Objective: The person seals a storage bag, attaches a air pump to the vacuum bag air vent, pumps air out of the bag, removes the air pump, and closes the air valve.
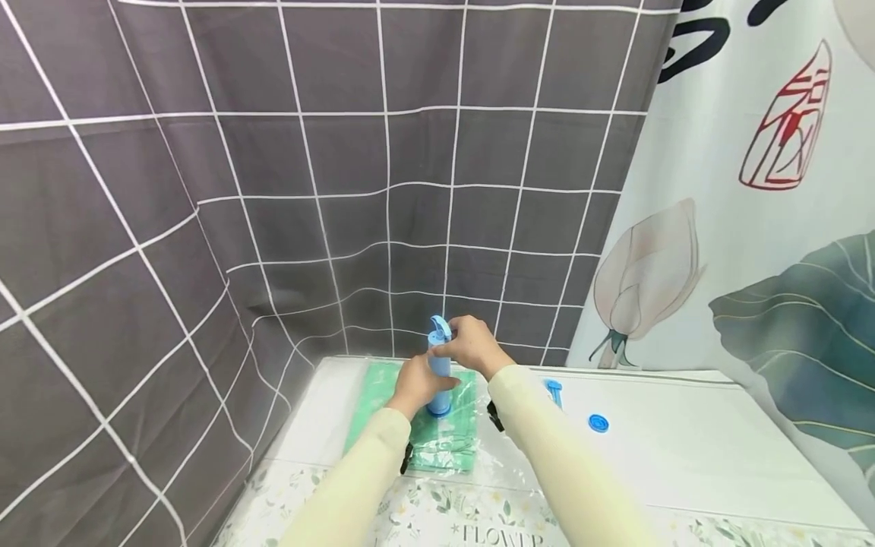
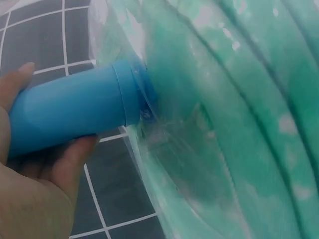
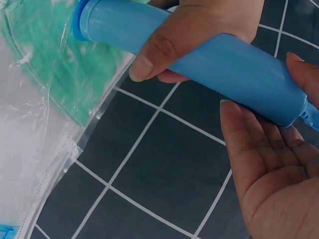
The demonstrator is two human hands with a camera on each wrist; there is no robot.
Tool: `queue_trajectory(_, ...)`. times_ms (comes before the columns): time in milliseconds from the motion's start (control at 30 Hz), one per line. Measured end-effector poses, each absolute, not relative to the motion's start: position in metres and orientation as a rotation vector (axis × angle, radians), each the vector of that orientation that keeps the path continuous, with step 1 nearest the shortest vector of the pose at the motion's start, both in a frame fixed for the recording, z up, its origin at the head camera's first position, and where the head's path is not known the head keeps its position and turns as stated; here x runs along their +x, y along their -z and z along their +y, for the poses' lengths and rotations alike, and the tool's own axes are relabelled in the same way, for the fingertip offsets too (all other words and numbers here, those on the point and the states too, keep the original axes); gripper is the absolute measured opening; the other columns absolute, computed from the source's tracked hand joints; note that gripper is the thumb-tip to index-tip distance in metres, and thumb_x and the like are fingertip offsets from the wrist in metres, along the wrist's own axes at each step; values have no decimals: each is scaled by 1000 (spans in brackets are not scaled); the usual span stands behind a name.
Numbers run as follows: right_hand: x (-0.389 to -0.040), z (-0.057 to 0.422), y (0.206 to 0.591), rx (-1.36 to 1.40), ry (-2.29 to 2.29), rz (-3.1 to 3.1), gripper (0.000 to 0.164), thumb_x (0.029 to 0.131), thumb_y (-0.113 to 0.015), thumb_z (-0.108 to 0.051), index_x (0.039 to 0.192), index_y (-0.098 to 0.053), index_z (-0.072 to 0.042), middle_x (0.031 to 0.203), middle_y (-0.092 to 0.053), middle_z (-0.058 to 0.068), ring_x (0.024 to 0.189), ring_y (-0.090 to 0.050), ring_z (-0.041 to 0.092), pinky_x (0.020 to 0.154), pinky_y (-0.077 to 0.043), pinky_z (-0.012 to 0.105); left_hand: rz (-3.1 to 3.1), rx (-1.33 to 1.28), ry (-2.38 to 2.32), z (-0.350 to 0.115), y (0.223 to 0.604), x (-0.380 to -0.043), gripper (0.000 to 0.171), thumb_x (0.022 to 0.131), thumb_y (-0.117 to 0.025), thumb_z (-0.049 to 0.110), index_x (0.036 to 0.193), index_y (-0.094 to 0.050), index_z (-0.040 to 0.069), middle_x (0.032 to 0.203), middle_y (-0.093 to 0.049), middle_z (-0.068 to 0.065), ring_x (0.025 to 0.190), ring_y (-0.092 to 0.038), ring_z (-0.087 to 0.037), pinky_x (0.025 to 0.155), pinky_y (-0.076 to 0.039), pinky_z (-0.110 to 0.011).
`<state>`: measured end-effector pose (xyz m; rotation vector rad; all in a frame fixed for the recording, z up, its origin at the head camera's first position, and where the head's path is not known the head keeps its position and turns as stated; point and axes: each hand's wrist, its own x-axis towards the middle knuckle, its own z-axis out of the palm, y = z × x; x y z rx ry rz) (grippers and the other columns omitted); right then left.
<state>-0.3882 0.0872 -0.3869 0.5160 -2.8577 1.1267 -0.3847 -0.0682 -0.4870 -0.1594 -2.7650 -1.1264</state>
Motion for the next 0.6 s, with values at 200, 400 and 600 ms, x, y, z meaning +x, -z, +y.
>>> queue_trajectory(200, -387, 87, 381, 507, -1115, -2857, 30, 92, -94, -29, 95, -74, -7, 76, -67, 0, 70, -59, 14, 64, -49, 27, -2738, -144, 1163, -66, 483, -385, 68, 83, -103, 34, 137, -78, 3, 129, -84, -19, 118, -81, -38, 99, -70, -52)
queue_trajectory(400, -385, 88, 383, 490, -1107, -2852, 31, 90, -96, -28, 94, -73, -7, 74, -65, -1, 68, -59, 13, 63, -50, 26, -2735, -131, 1128, -65, 487, -384, 73, 75, -109, 38, 133, -79, 3, 123, -85, -18, 115, -81, -37, 101, -69, -52)
queue_trajectory(600, -384, 87, 388, 502, -1082, -2847, 31, 89, -97, -27, 94, -74, -7, 75, -67, -1, 68, -59, 13, 63, -51, 26, -2765, -114, 1156, -66, 513, -395, 82, 73, -109, 40, 139, -77, 3, 123, -85, -16, 113, -81, -36, 100, -68, -56)
